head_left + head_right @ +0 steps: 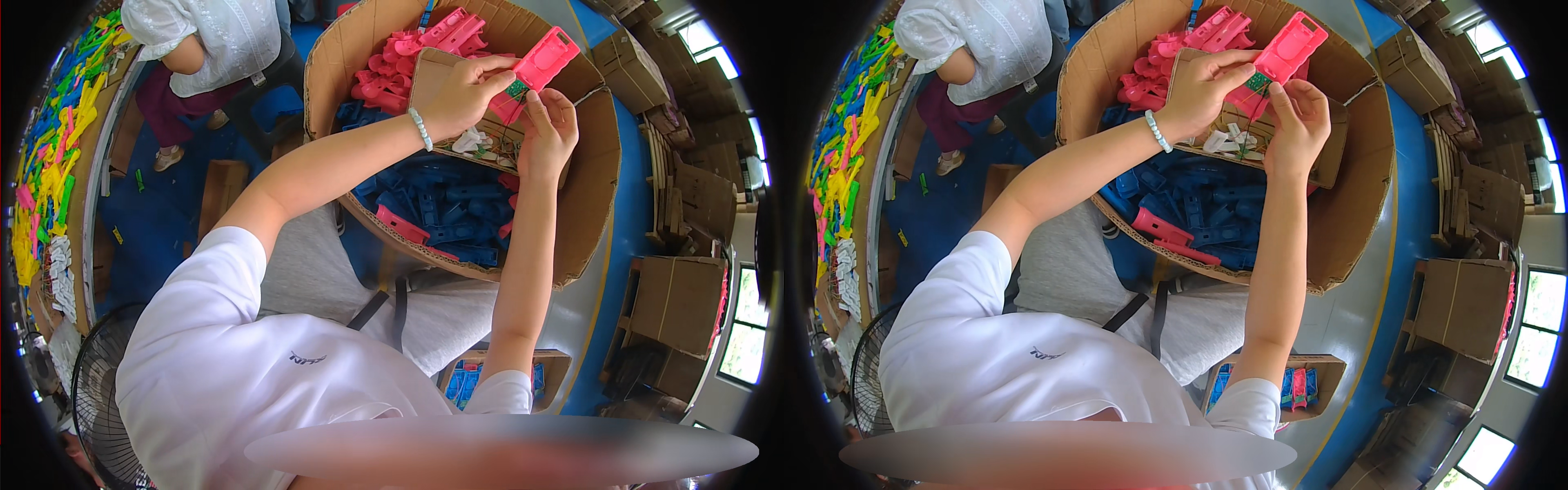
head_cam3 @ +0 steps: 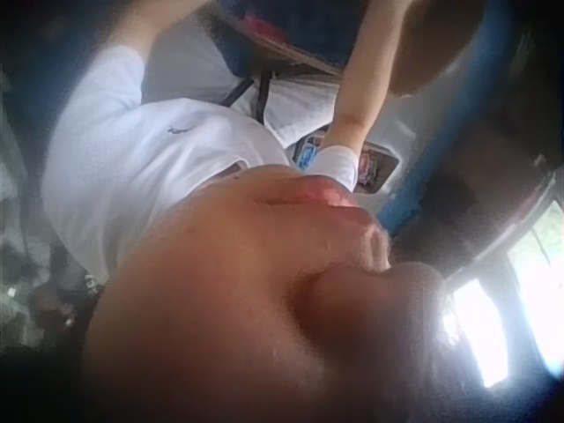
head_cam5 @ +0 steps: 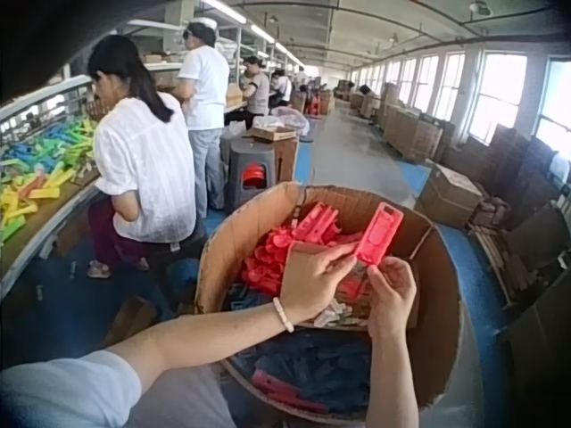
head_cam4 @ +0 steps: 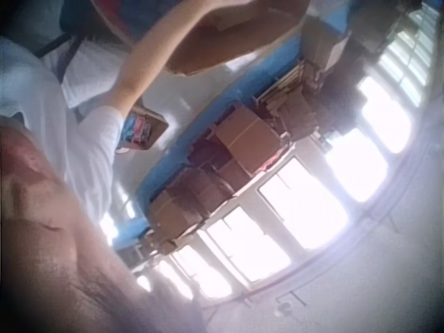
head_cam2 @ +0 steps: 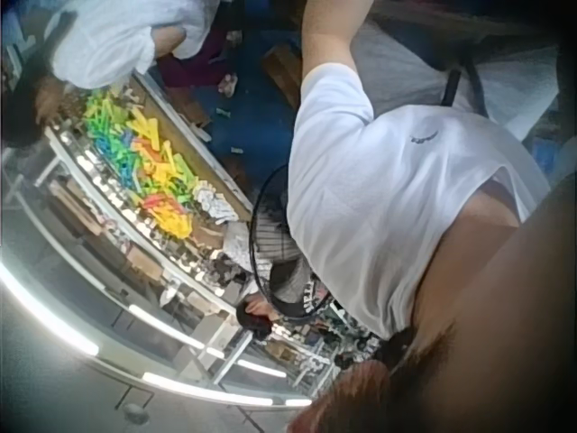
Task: The person assembles small battery-operated toy components by hand, inserting circuit boards into plastic housings.
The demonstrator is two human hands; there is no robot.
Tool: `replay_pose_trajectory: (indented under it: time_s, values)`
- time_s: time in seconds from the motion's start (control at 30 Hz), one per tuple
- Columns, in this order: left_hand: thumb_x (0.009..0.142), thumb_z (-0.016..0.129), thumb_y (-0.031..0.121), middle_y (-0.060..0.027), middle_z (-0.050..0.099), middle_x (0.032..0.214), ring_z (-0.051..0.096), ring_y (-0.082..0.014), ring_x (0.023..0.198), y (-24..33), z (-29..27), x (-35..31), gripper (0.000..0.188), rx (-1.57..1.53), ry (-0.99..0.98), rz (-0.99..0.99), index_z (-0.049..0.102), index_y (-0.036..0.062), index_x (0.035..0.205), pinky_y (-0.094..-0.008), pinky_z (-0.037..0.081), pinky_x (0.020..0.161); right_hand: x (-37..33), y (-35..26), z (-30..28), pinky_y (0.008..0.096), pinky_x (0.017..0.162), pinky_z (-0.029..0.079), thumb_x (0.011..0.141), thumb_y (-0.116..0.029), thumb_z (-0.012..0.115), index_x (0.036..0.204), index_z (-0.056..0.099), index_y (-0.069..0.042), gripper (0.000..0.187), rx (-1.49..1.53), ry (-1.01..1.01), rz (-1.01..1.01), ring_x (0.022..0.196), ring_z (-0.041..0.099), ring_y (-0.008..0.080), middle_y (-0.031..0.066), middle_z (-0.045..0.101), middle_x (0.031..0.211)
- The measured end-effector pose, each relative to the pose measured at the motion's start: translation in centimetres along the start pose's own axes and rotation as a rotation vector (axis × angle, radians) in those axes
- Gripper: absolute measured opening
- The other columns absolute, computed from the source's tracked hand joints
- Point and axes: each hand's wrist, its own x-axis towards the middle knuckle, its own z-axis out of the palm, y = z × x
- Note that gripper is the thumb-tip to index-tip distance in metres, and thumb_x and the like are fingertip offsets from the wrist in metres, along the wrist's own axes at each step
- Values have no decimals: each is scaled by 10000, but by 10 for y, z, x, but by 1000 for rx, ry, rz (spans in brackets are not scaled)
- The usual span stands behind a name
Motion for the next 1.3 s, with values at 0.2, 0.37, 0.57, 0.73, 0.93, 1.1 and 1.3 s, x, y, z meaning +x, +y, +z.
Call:
replay_pose_trajectory:
  time_s: [0.2,0.37,0.57,0.73,0.93,1.1,1.3]
  values:
    - [954,571,123,-62,666,1092,586,-83,1002,-5,4,-2,304,-83,32,-47,618,-44,1203,-237,449,900,2,-1,-7,268,720,534,835,35,701,990,573,0,204,-69,-43,-18,840,627,137,68,629,933]
    - [941,586,110,-54,666,1057,582,-76,969,-4,7,-7,296,-127,84,-88,624,-43,1192,-231,451,871,2,1,-7,268,735,534,834,39,700,974,578,-3,190,-26,-31,20,842,620,132,62,621,927]
    - [929,597,92,-59,668,1059,586,-81,971,-7,10,-6,288,-316,156,-131,630,-42,1182,-230,446,875,1,3,-7,263,732,531,845,26,697,968,592,1,164,-118,-66,4,834,612,122,55,626,921]
    - [933,586,82,-64,667,1078,587,-87,989,-7,9,-6,290,-290,155,-121,625,-41,1193,-235,443,886,2,3,-8,271,731,537,861,5,690,1001,601,14,166,-105,-62,67,819,620,123,61,643,926]
    - [933,580,83,-65,666,1085,580,-86,981,-2,13,-12,294,-293,157,-129,622,-45,1194,-233,437,875,0,5,-6,267,746,543,864,-11,694,1058,601,39,220,-191,-47,-32,849,632,133,91,660,965]
    - [933,580,94,-56,667,1016,576,-81,919,-2,18,-14,256,-323,198,-163,640,-44,1140,-230,436,814,-2,3,-9,250,752,536,860,-8,698,1059,598,50,230,-226,-43,-87,862,628,131,100,656,962]
    - [937,569,92,-75,656,1024,610,-143,958,-6,7,-8,237,-592,201,-295,623,-23,1137,-299,482,850,2,9,-9,248,741,531,871,-21,692,1054,604,42,212,-268,-53,-84,866,627,126,88,656,963]
